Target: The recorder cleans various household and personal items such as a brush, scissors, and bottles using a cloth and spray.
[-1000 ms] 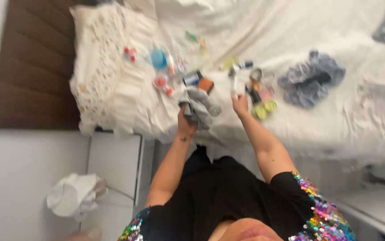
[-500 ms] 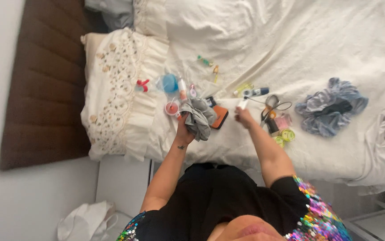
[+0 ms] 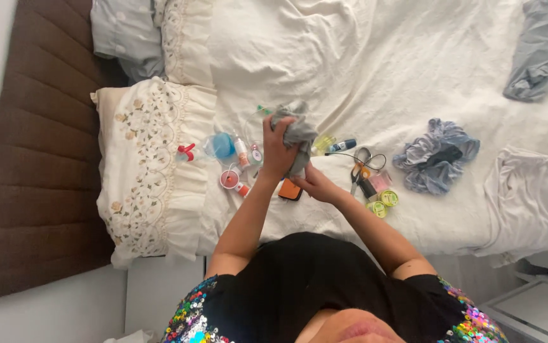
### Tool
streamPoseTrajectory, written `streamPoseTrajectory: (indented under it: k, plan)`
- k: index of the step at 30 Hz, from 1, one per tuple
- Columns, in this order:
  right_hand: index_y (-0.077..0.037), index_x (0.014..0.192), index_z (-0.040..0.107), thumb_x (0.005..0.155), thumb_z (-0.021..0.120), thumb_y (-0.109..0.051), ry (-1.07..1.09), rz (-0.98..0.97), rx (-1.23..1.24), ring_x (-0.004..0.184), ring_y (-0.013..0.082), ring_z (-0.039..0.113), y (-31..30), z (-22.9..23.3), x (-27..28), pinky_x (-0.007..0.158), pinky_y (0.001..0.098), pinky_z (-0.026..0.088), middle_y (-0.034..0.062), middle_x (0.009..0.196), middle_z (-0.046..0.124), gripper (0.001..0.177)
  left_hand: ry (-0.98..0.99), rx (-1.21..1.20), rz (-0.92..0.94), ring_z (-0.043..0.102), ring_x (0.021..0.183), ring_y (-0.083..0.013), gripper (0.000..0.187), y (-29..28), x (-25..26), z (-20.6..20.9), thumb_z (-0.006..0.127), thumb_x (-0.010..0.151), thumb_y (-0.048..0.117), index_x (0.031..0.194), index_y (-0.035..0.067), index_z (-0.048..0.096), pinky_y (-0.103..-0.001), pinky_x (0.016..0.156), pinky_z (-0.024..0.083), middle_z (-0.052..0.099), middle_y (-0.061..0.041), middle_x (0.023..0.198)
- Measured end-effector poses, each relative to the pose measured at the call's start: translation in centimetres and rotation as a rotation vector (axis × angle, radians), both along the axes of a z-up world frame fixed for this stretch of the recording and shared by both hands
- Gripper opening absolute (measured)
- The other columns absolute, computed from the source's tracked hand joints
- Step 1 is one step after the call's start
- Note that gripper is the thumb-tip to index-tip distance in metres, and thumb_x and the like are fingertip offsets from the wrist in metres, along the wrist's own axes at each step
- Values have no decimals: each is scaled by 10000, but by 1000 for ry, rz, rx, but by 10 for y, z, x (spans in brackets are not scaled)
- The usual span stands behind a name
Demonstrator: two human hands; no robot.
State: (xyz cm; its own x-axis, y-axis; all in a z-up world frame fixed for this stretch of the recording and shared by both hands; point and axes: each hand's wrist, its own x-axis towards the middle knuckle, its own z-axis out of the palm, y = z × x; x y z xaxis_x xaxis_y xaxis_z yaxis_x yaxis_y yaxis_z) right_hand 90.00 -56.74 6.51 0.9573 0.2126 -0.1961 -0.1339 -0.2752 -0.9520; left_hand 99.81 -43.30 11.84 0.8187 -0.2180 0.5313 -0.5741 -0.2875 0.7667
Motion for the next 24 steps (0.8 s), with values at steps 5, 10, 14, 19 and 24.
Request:
streamPoseTrajectory:
  k: [5,10,14,19,24]
  plan:
    - [-5,1419,266,1018,625,-270,-190,26,8,886,214,678,0,15,-5,789,347,551,133,1005,689,600,40,-125,32,626,1110,-342,317,-4,9,10,716,881,67,1183,104,627,-411,956,526,574,-135,1173]
    - [-2,1411,281,1025,625,-263,-304,29,-72,974,284,686,0,34,0,857,407,533,202,1065,678,578,259,-603,-7,656,1037,-208,226,-9,38,-21,640,1028,162,1209,27,656,-344,916,541,683,-97,1130]
    - [2,1453,312,1033,621,-259,-272,29,-91,1132,305,632,-5,50,5,961,413,506,234,1219,622,582,574,-999,-123,664,980,-140,305,-8,38,-42,532,1073,286,1253,48,594,-322,840,566,670,-52,1127]
    - [76,1588,160,1039,607,-134,-487,123,15,1439,369,373,-21,32,18,1156,458,336,312,1559,352,738,811,-1104,-269,661,937,-157,356,-9,16,-41,526,1054,280,1316,39,532,-338,776,566,649,-58,1100]
    - [-59,1484,549,965,617,-114,-146,167,16,1305,264,610,-65,-44,27,1086,402,523,176,1382,662,526,775,-732,-498,606,1242,-160,521,-3,6,-91,618,978,59,1447,37,393,-309,1033,540,574,-71,1360]
